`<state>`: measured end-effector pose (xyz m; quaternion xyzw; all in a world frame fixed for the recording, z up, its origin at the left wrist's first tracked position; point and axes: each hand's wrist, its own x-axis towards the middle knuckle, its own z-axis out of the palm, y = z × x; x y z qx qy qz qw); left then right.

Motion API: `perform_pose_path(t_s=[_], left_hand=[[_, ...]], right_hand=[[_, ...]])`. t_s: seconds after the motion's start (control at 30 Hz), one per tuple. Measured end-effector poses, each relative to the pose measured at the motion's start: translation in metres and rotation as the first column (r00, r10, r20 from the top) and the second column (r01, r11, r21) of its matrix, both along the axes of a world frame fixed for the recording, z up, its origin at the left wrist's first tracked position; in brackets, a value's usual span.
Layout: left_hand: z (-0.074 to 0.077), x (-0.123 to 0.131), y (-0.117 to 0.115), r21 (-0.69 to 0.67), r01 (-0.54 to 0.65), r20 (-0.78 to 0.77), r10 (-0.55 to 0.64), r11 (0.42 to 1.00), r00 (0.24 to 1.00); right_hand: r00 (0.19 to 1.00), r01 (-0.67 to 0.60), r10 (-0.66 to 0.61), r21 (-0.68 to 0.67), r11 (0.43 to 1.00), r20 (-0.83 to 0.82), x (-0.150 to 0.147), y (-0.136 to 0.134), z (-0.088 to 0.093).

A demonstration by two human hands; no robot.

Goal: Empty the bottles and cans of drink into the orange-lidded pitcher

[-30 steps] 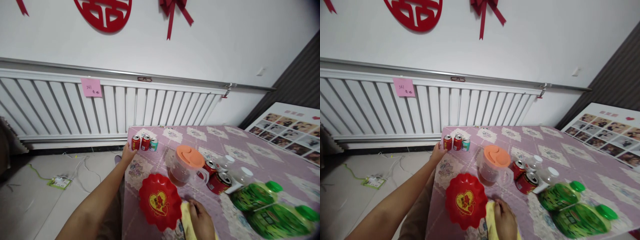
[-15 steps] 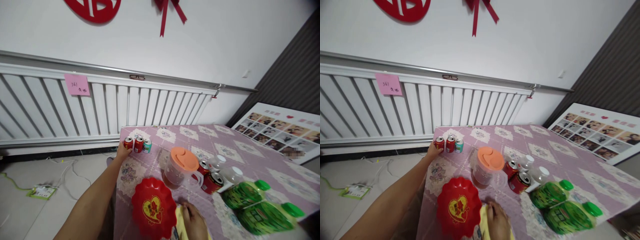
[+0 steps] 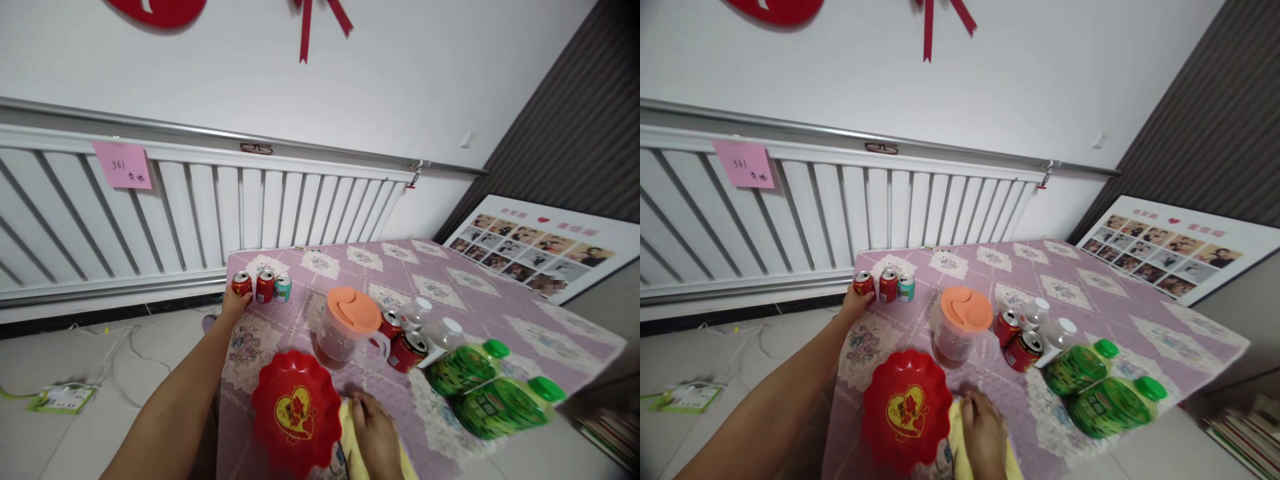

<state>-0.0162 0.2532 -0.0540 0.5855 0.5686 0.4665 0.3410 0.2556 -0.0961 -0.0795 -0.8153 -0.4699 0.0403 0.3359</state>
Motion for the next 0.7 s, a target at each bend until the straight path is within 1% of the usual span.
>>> perform_pose_path(t_s=[0.1, 0.13, 0.2, 0.27, 0.37, 0.43, 0.5, 0.57, 0.7], left_hand=[[0.005, -0.001, -0.01, -0.055, -0.043, 0.006, 0.043, 0.998, 0.999], [0.007, -0.001, -0.016, -0.061, -0.043, 0.007, 0.043, 0.997, 0.999], [0.013, -0.001, -0.032, -0.053, -0.007, 0.021, 0.008, 0.999, 1.0], [0.019, -0.001, -0.056, -0.031, 0.081, 0.063, -0.079, 0.996, 0.995], [0.029, -0.001, -0.101, -0.046, 0.221, 0.087, -0.216, 0.974, 0.972], [0.035, 0.0, -0.133, -0.036, 0.32, 0.12, -0.314, 0.947, 0.942], [0.038, 0.0, -0.163, -0.057, 0.41, 0.177, -0.395, 0.911, 0.902], [0.038, 0.002, -0.187, -0.073, 0.439, 0.234, -0.413, 0.895, 0.88], [0.033, 0.008, -0.223, -0.095, 0.414, 0.209, -0.388, 0.905, 0.898]], right_hand=[[1.0, 0.007, -0.007, 0.001, 1.0, 0.008, -0.002, 0.001, 0.0], [1.0, 0.007, -0.007, -0.001, 1.0, 0.014, -0.003, 0.001, 0.001], [1.0, 0.015, -0.015, -0.007, 1.0, 0.025, -0.006, 0.001, 0.002], [1.0, 0.021, -0.02, -0.012, 1.0, 0.023, -0.008, 0.001, 0.003], [0.999, 0.029, -0.029, -0.03, 0.999, 0.014, -0.012, 0.001, 0.002], [1.0, 0.028, -0.028, -0.039, 0.999, 0.007, -0.014, 0.001, 0.002], [1.0, 0.02, -0.02, -0.042, 0.999, -0.001, -0.014, 0.0, 0.002], [1.0, 0.013, -0.014, -0.041, 0.999, -0.008, -0.015, 0.0, 0.002], [1.0, 0.013, -0.014, -0.042, 0.999, -0.019, -0.016, -0.001, 0.003]])
